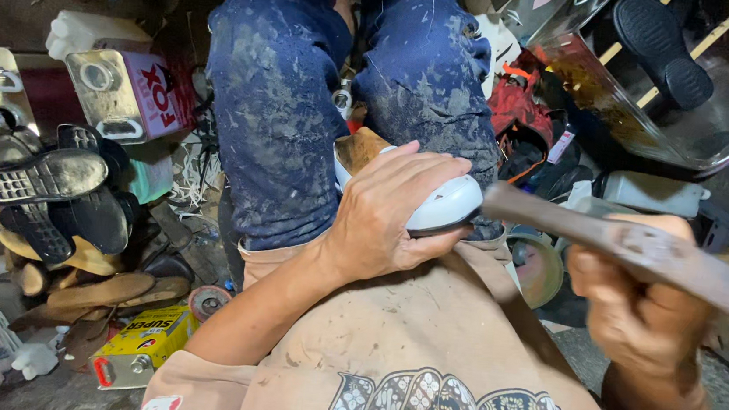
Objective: The person uses a metal tool to scrape and shape the sole of a white shoe. They then pick up a black shoe sole, fit it onto the white shoe, and press it into place. Finally, they use the metal tool again to work on the edges of the attached sole.
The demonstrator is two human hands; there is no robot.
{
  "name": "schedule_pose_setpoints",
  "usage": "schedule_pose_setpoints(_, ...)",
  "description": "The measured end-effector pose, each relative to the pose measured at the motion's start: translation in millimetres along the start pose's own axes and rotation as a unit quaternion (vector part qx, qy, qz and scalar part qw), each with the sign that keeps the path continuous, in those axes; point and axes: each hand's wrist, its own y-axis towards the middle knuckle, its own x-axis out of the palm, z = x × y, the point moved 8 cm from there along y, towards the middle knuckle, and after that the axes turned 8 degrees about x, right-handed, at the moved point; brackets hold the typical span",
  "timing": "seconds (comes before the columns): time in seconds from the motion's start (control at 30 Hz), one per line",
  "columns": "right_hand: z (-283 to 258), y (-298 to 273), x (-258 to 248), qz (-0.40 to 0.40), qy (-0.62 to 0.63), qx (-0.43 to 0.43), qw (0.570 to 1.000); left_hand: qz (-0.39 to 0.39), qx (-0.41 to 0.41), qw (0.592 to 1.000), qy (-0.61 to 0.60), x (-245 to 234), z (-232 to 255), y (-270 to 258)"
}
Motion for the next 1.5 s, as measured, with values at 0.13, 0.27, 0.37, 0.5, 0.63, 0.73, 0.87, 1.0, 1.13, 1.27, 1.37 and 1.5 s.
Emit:
schedule_pose_setpoints(0.13,-6,13,19,-0.116,-0.19,-0.129,0.966,-0.001,0.004,1.0,-0.004,-1,-1,0)
schedule_pose_setpoints(0.27,110,20,15,-0.125,-0.048,0.059,0.989,0.021,0.015,1.0,-0.012,-8,-2,-2)
schedule_pose_setpoints(0.37,19,24,33,-0.058,-0.046,0.063,0.995,0.006,0.024,0.999,-0.044,-16,1,-9)
schedule_pose_setpoints(0.5,69,16,54,-0.119,-0.007,0.139,0.983,-0.01,0.039,0.996,-0.084,-48,25,-17)
schedule_pose_setpoints(0.63,116,-1,103,-0.257,-0.232,0.224,0.911,0.004,0.045,0.996,-0.072,-56,32,-26)
schedule_pose_setpoints(0.73,107,0,103,-0.246,-0.447,0.181,0.841,0.056,0.03,0.995,-0.074,-54,31,-34)
schedule_pose_setpoints(0.87,107,-4,104,-0.242,-0.505,0.176,0.81,0.103,0.051,0.989,-0.097,-55,34,-44)
schedule_pose_setpoints(1.0,111,-1,105,-0.223,-0.495,0.163,0.824,0.111,0.042,0.988,-0.095,-56,31,-51)
schedule_pose_setpoints(1.13,123,-1,107,-0.195,-0.477,0.125,0.848,0.105,0.037,0.988,-0.106,-52,29,-58)
schedule_pose_setpoints(1.27,121,-3,107,-0.182,-0.464,0.116,0.859,0.098,0.032,0.988,-0.114,-50,27,-60)
schedule_pose_setpoints(1.37,130,-2,107,-0.174,-0.469,0.093,0.861,0.094,0.037,0.989,-0.109,-48,26,-60)
schedule_pose_setpoints(1.5,91,-9,90,-0.131,-0.432,0.032,0.892,0.187,0.028,0.97,-0.153,-68,28,-52)
